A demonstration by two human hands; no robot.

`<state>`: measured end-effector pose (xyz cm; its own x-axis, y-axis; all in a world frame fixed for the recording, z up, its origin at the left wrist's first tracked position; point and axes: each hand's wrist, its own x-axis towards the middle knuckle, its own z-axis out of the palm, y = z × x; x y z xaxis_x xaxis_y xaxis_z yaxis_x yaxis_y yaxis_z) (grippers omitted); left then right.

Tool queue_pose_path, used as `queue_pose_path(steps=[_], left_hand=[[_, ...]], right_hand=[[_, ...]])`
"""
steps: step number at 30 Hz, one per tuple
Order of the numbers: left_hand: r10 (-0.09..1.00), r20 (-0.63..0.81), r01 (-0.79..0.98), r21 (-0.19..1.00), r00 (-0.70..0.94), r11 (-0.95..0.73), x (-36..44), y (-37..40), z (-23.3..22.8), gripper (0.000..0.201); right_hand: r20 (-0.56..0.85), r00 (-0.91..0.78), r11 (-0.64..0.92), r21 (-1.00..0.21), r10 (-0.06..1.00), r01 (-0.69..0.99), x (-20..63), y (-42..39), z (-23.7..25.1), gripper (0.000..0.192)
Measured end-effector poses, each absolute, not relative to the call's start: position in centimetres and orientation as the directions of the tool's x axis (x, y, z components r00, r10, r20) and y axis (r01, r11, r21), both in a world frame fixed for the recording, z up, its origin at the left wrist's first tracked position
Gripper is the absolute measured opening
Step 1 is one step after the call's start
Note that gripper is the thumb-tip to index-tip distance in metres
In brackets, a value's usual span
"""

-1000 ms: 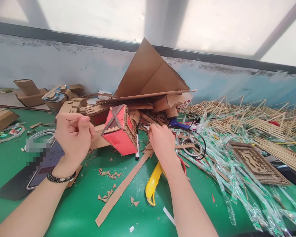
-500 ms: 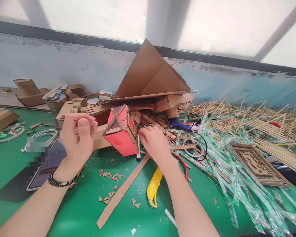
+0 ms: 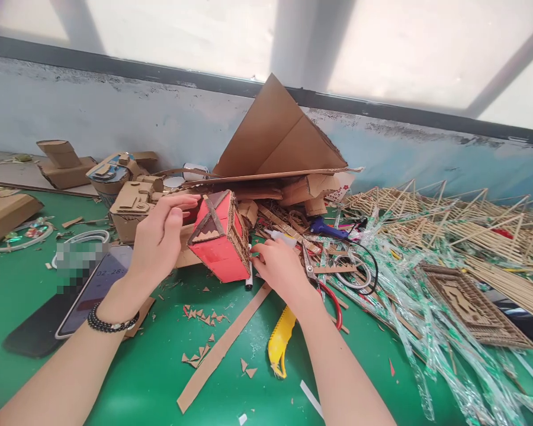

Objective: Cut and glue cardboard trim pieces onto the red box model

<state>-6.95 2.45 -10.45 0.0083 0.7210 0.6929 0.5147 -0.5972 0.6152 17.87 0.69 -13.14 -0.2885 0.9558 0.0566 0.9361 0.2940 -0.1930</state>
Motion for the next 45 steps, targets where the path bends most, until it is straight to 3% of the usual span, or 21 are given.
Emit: queue_pose_path(steps=[5, 17, 23, 25, 27, 28, 30, 34, 39, 45], left_hand=[[0.763, 0.647, 0.590, 0.607, 0.023, -0.533, -7.0, 2.3, -10.2, 0.034], [0.714, 0.695, 0.484, 0.598, 0.085, -0.639, -6.5, 2.1, -10.4, 0.032], [0.669, 0.733, 0.516, 0.530, 0.121, -0.673, -6.1, 1.4, -10.3, 0.027], [0.642, 0.757, 0.531, 0.497, 0.122, -0.686, -6.0, 1.3, -10.3, 0.024], [0.627, 0.771, 0.517, 0.492, 0.115, -0.700, -5.9, 1.2, -10.2, 0.022], [0.625, 0.773, 0.504, 0.500, 0.108, -0.705, -5.9, 1.1, -10.2, 0.022], [0.635, 0.767, 0.473, 0.527, 0.093, -0.706, -5.7, 0.9, -10.3, 0.022], [0.666, 0.733, 0.437, 0.559, 0.136, -0.705, -5.5, 0.3, -10.3, 0.027], [0.528, 0.801, 0.482, 0.357, 0.283, -0.800, -5.4, -0.3, -10.1, 0.041], [0.358, 0.891, 0.455, 0.206, 0.280, -0.866, -5.2, -0.3, -9.7, 0.047]], right_hand=[[0.059, -0.280, 0.286, -0.169, 0.958, 0.943, 17.8, 0.7, -13.3, 0.025], [0.038, -0.175, 0.179, -0.151, 0.984, 0.972, 17.5, 0.2, -13.8, 0.021], [0.092, -0.118, 0.140, -0.285, 0.989, 0.948, 18.7, 0.6, -13.0, 0.024], [0.177, -0.069, 0.147, -0.474, 0.982, 0.868, 19.4, 0.6, -12.0, 0.032], [0.334, 0.035, 0.243, -0.749, 0.942, 0.616, 19.8, 0.3, -11.0, 0.028], [0.417, 0.094, 0.330, -0.821, 0.904, 0.467, 19.8, 0.1, -10.5, 0.024], [0.574, 0.195, 0.516, -0.810, 0.795, 0.278, 19.4, -0.4, -9.8, 0.022], [0.722, 0.339, 0.700, -0.683, 0.603, 0.209, 17.7, -1.7, -9.5, 0.026], [0.681, 0.261, 0.705, -0.710, 0.684, 0.005, 15.8, -3.0, -10.0, 0.026], [0.673, 0.138, 0.687, -0.710, 0.726, -0.152, 14.9, -3.7, -10.0, 0.024]])
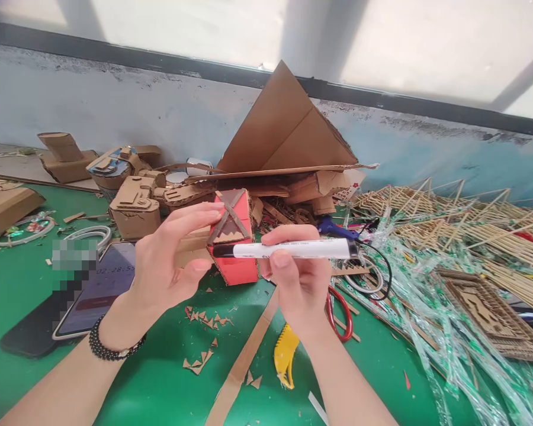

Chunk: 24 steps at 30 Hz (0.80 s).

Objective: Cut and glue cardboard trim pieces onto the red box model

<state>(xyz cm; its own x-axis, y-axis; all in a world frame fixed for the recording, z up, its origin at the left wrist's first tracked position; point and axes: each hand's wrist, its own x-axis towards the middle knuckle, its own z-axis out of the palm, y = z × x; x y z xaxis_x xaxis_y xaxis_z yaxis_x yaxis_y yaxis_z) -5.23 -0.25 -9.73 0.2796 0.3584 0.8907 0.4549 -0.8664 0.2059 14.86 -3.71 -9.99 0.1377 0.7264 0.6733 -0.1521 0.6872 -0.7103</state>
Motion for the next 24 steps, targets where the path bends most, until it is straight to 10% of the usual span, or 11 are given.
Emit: queue_pose_path(steps=[13, 24], left_hand=[[-0.024, 0.924, 0.507, -0.231, 0.382, -0.831, -5.5, -0.8, -8.7, 0.036], [-0.075, 0.919, 0.507, -0.281, 0.388, -0.815, -5.9, -0.1, -8.7, 0.042]], right_hand=[[0.457, -0.296, 0.361, -0.874, 0.839, -0.326, 16.5, -4.1, -9.8, 0.031], [0.631, -0.368, 0.618, -0.768, 0.683, -0.169, 18.4, -4.6, -8.3, 0.031]])
